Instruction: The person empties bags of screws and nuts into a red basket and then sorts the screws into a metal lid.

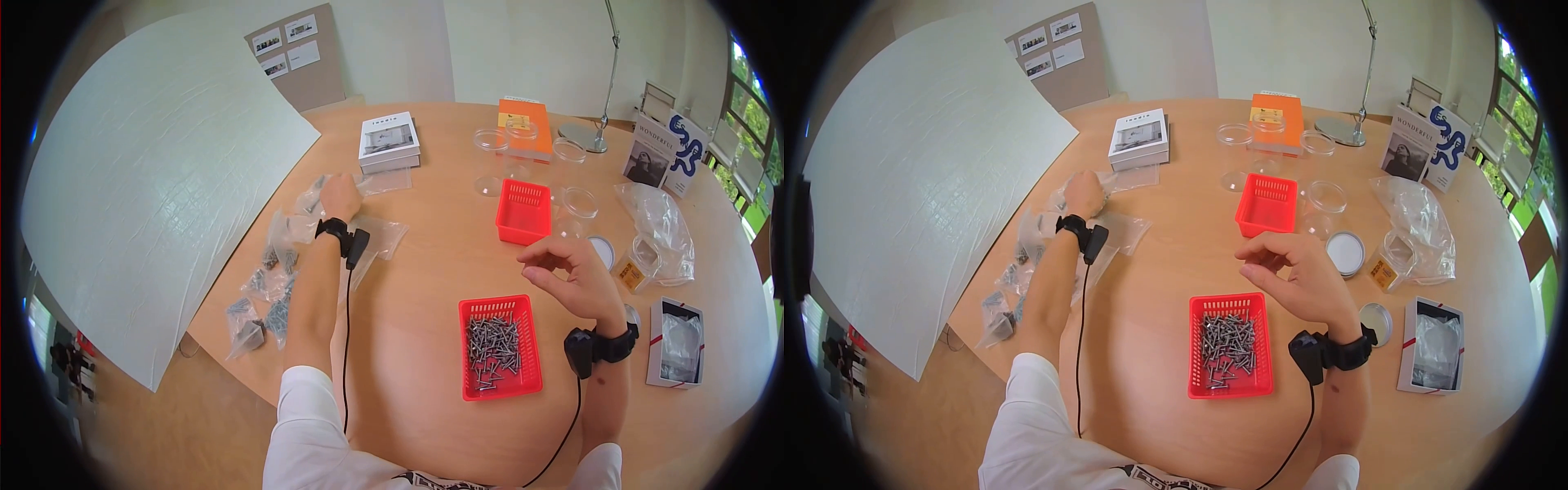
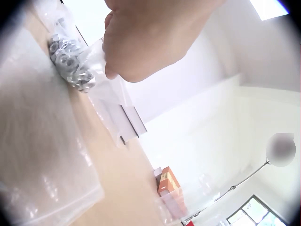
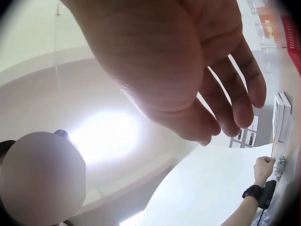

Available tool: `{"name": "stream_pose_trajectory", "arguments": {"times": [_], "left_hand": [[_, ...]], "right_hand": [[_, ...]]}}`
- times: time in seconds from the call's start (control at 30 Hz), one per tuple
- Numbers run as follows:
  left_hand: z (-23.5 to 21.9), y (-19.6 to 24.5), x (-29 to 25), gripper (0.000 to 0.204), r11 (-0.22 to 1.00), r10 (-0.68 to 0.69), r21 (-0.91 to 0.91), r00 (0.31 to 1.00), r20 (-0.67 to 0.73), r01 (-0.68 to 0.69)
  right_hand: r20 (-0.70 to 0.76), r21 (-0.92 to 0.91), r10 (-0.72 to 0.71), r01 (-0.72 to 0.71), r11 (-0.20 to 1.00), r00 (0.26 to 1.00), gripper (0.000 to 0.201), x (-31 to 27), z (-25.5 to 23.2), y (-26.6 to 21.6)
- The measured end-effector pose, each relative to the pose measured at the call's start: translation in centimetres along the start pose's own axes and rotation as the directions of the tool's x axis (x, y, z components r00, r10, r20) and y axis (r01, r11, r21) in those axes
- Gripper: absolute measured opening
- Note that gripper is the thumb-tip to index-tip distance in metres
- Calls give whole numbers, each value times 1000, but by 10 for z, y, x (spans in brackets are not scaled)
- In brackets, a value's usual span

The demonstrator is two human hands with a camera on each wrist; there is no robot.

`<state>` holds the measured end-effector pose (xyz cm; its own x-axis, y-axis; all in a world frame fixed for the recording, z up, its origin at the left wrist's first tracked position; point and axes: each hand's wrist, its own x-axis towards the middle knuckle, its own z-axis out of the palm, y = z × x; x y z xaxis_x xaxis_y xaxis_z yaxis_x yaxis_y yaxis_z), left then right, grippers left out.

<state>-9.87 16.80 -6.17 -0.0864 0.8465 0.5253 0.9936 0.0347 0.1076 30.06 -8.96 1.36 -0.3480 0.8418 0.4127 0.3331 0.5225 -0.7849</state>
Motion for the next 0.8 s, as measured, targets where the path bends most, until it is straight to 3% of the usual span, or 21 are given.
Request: {"name": "stream_pose_trajectory", "arguments": {"times": [0.17,0.37,0.5,0.67,0.8], "left_hand": [[-38,-10,10,8,978,-17,-209,990,-142,-13],[-67,29,-7,10,820,163,-503,954,-251,-273],[-94,78,-32,10,693,318,-637,936,-151,-339],[-91,122,-69,5,544,581,-757,814,28,-362],[-84,146,-83,5,398,698,-815,715,-29,-421]], "right_hand": [[-56,88,153,-147,985,987,14,12,0,31],[-128,115,175,-160,980,976,12,18,12,49],[-118,87,194,-184,979,974,15,22,15,53],[-159,-105,79,-96,990,984,27,47,27,49],[-144,-240,-56,20,970,988,30,59,37,62]]}}
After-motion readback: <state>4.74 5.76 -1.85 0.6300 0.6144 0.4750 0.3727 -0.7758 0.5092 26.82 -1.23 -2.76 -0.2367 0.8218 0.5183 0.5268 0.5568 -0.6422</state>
